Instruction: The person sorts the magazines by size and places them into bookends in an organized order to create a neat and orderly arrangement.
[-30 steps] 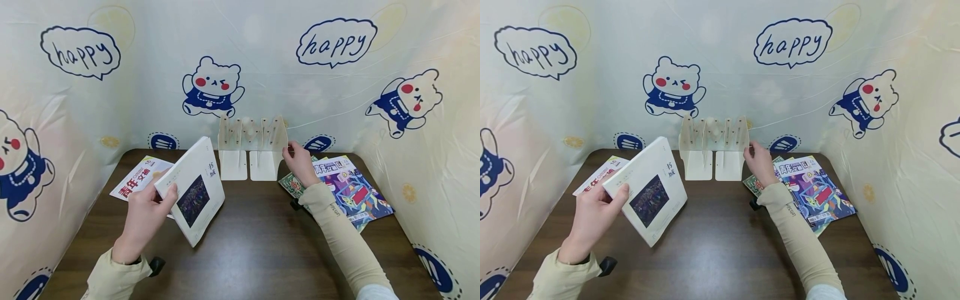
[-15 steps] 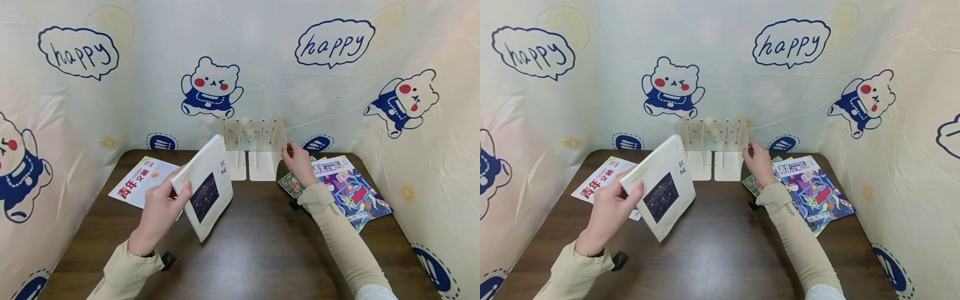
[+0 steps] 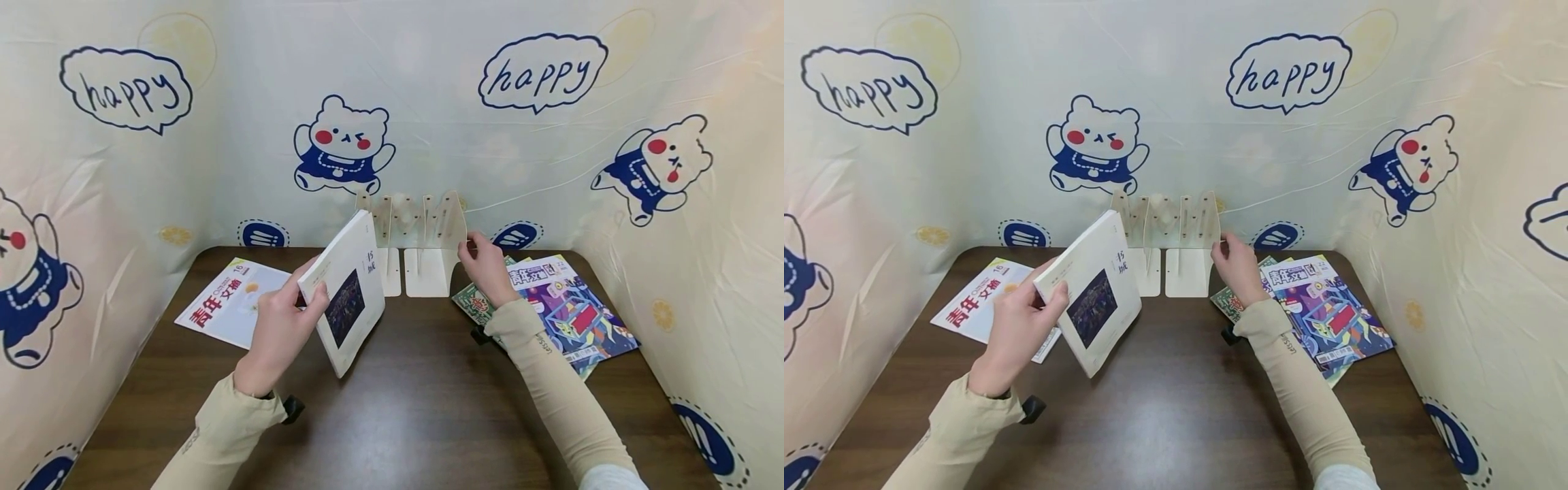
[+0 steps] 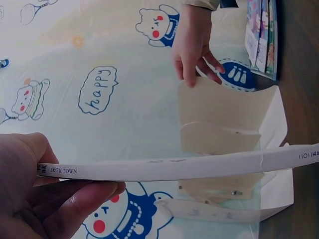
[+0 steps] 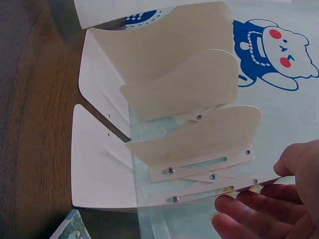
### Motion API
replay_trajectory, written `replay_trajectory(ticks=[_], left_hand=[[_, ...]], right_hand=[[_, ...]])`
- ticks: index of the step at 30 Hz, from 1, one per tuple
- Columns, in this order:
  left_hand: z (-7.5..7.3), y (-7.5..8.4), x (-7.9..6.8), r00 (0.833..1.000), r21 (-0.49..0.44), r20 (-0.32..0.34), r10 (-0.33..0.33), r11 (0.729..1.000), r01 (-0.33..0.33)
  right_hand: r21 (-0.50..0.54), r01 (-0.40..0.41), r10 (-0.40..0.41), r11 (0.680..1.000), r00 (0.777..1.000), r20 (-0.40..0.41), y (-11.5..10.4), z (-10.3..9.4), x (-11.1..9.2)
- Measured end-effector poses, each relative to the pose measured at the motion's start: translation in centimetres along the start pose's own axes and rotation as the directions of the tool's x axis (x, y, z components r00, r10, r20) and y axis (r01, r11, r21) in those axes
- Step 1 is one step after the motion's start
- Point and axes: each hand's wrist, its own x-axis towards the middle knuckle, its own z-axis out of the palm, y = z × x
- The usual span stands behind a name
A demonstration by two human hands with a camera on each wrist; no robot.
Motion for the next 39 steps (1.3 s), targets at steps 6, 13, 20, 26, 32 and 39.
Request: replay_trajectory(ticks=[6,13,20,26,32,39], left_hand=[[0.6,0.0,0.6,1.000,-0.005,-0.013,-0.004,1.000,0.004],[1.3,0.3,1.5,1.000,-0.015,-0.021,0.018,1.000,-0.018],[2.0,0.1,2.2,1.000,0.005,-0.020,0.018,1.000,-0.018],[2.6,-0.3,2.9,0.999,0.014,-0.031,0.031,0.999,-0.031],[3.0,-0.5,3.4,1.000,0.008,-0.014,0.006,1.000,-0.006],[3.6,-0.9,4.0,1.000,0.000,-0.006,-0.019,1.000,0.019]], right_hand=[[0.005,0.007,-0.007,1.000,1.000,0.002,0.2,0.1,0.0],[0.002,0.010,-0.010,1.000,1.000,0.000,0.3,0.0,0.1],[0.009,0.009,-0.009,1.000,1.000,0.004,0.2,0.0,0.0],[0.014,0.003,-0.003,1.000,1.000,0.007,0.1,-0.1,0.1],[0.023,0.012,-0.012,1.000,1.000,0.004,0.1,-0.1,0.1],[0.025,0.013,-0.013,1.000,1.000,0.002,0.2,-0.1,-0.1]])
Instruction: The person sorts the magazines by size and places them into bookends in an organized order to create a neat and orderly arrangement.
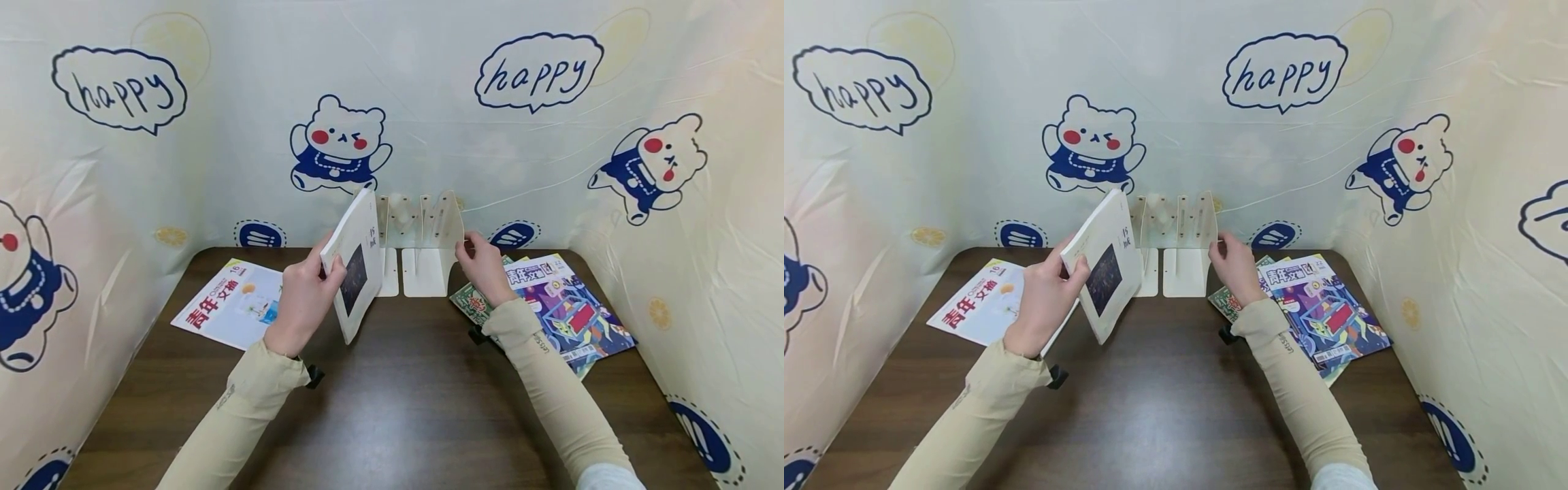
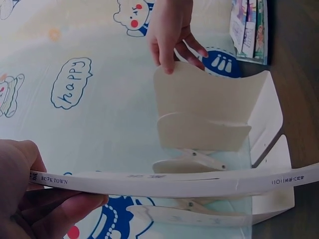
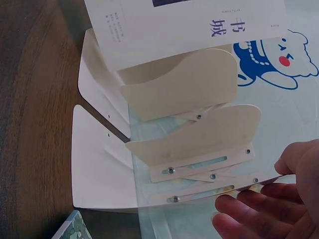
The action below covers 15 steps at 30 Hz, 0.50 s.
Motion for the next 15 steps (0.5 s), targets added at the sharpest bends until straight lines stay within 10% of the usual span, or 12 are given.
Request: replay_trajectory(ticks=[15], left_hand=[[2.1,-1.2,1.8,0.992,0.049,-0.092,0.082,0.996,-0.077]], right_hand=[[0.013,0.006,-0.006,1.000,1.000,0.002,-0.1,0.0,-0.1]])
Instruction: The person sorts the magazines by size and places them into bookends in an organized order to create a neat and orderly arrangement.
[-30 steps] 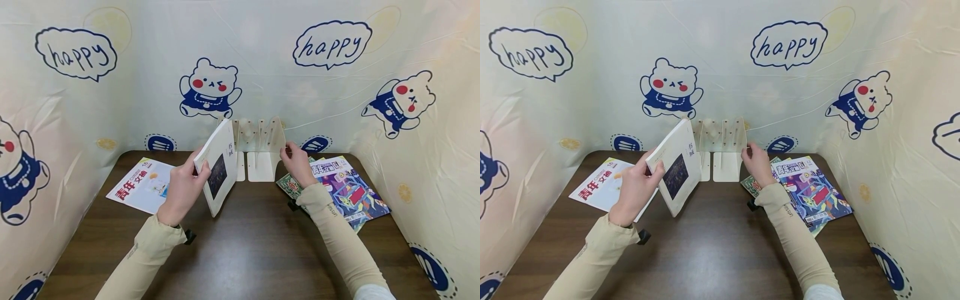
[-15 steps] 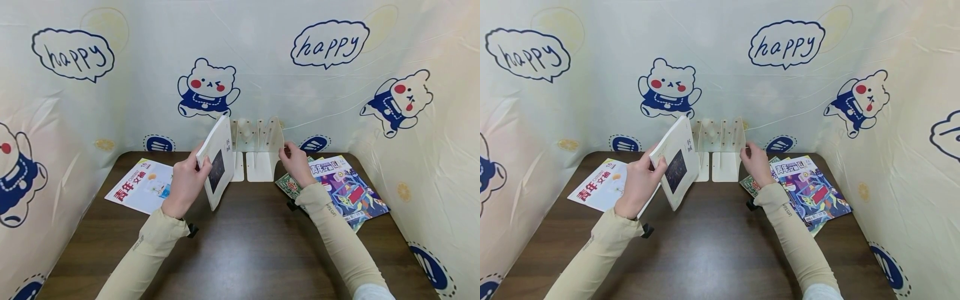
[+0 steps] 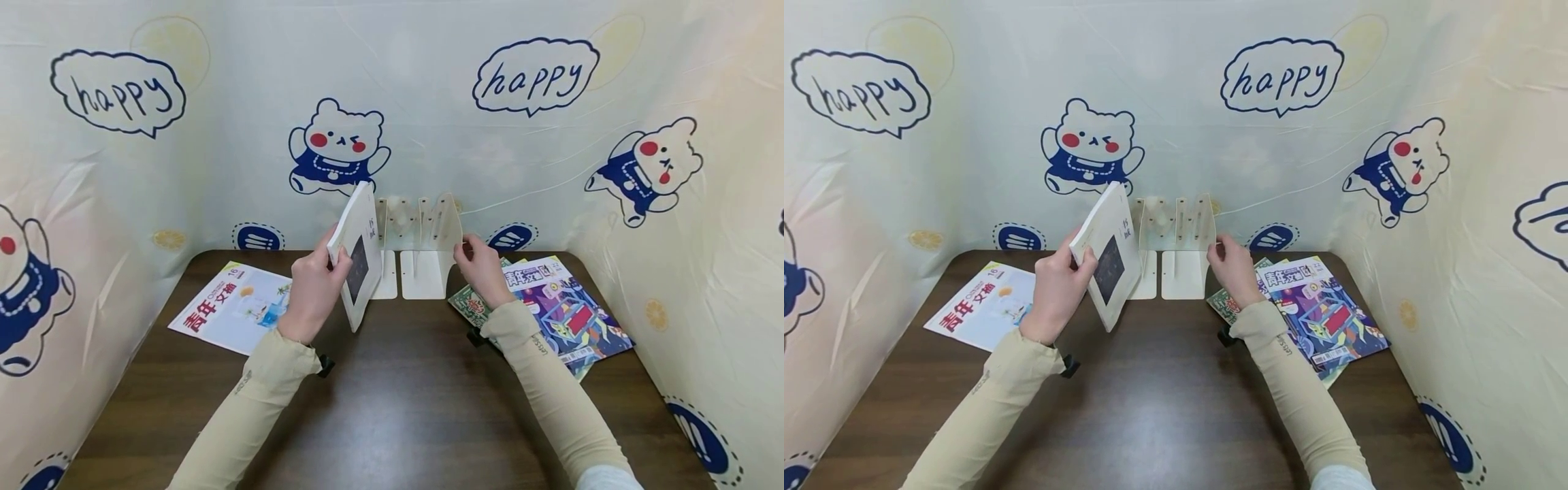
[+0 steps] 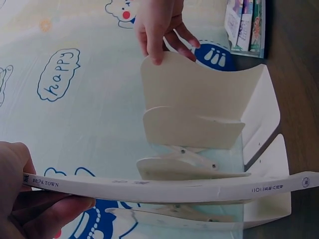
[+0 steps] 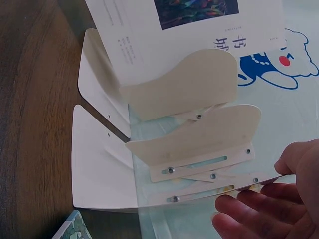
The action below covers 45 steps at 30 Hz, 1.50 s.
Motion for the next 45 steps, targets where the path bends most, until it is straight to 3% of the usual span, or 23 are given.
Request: replay_trajectory(ticks=[10,19,27,35,45], left_hand=[[1.7,-0.9,0.9,0.996,0.031,-0.071,0.051,0.998,-0.049],[3.2,-0.8,1.9,0.993,0.052,-0.107,0.059,0.997,-0.054],[4.1,-1.0,2.1,0.994,0.047,-0.101,0.048,0.998,-0.043],[5.4,-0.9,2.6,0.993,0.112,-0.092,0.076,0.991,-0.066],[6.8,-1.4,2.6,0.995,0.156,-0.084,0.050,0.987,-0.037]], right_hand=[[-0.005,0.004,-0.004,1.000,1.000,0.002,0.0,0.1,-0.1],[0.003,-0.004,0.004,1.000,1.000,-0.008,-0.1,0.1,0.1],[0.006,-0.005,0.005,1.000,1.000,-0.005,-0.2,0.2,-0.1],[0.003,0.001,-0.001,1.000,1.000,-0.009,-0.1,0.1,0.0],[0.001,-0.024,0.024,1.000,1.000,0.009,-0.1,0.1,-0.1]])
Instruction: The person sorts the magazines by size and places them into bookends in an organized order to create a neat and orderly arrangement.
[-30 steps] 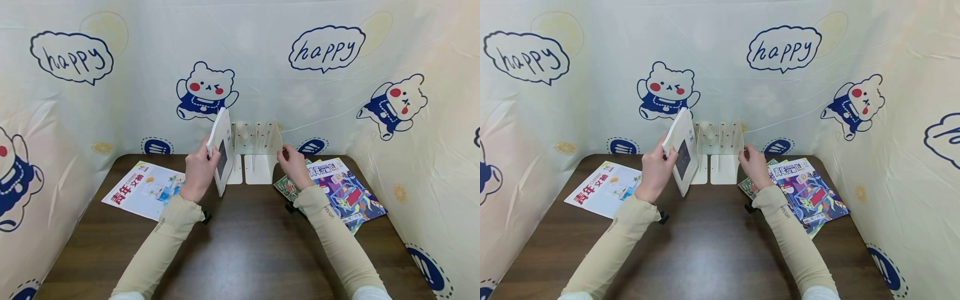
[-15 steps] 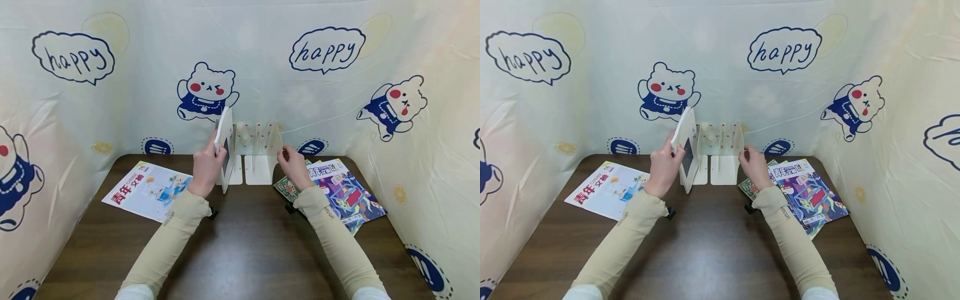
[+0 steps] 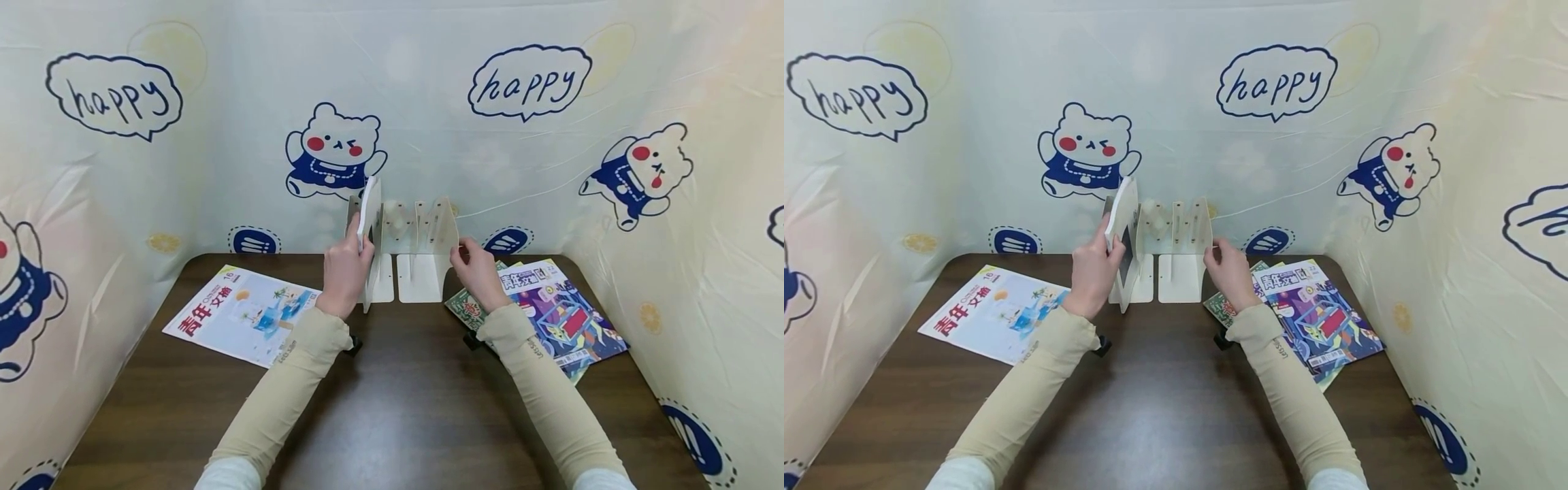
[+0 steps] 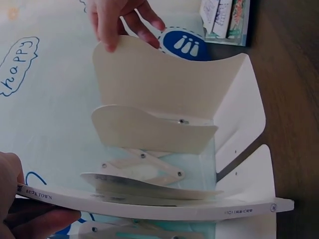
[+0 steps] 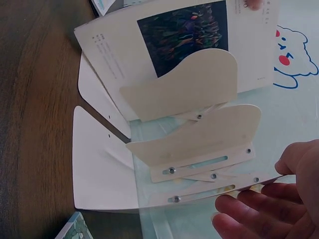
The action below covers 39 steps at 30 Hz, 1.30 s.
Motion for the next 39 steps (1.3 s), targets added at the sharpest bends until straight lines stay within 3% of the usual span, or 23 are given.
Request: replay_trajectory(ticks=[12,22,39], left_hand=[[1.0,0.2,0.0,0.999,-0.005,0.033,-0.005,1.000,0.006],[1.4,0.9,-0.2,0.998,0.028,0.030,0.047,0.998,-0.048],[1.7,0.8,-1.3,0.993,-0.010,0.119,-0.016,1.000,0.018]], right_hand=[[-0.030,0.023,-0.024,0.999,1.000,-0.018,0.1,0.2,0.2],[-0.009,0.022,-0.022,1.000,1.000,-0.013,0.0,0.1,0.1],[-0.017,0.005,-0.005,1.000,1.000,-0.008,0.1,0.2,0.1]])
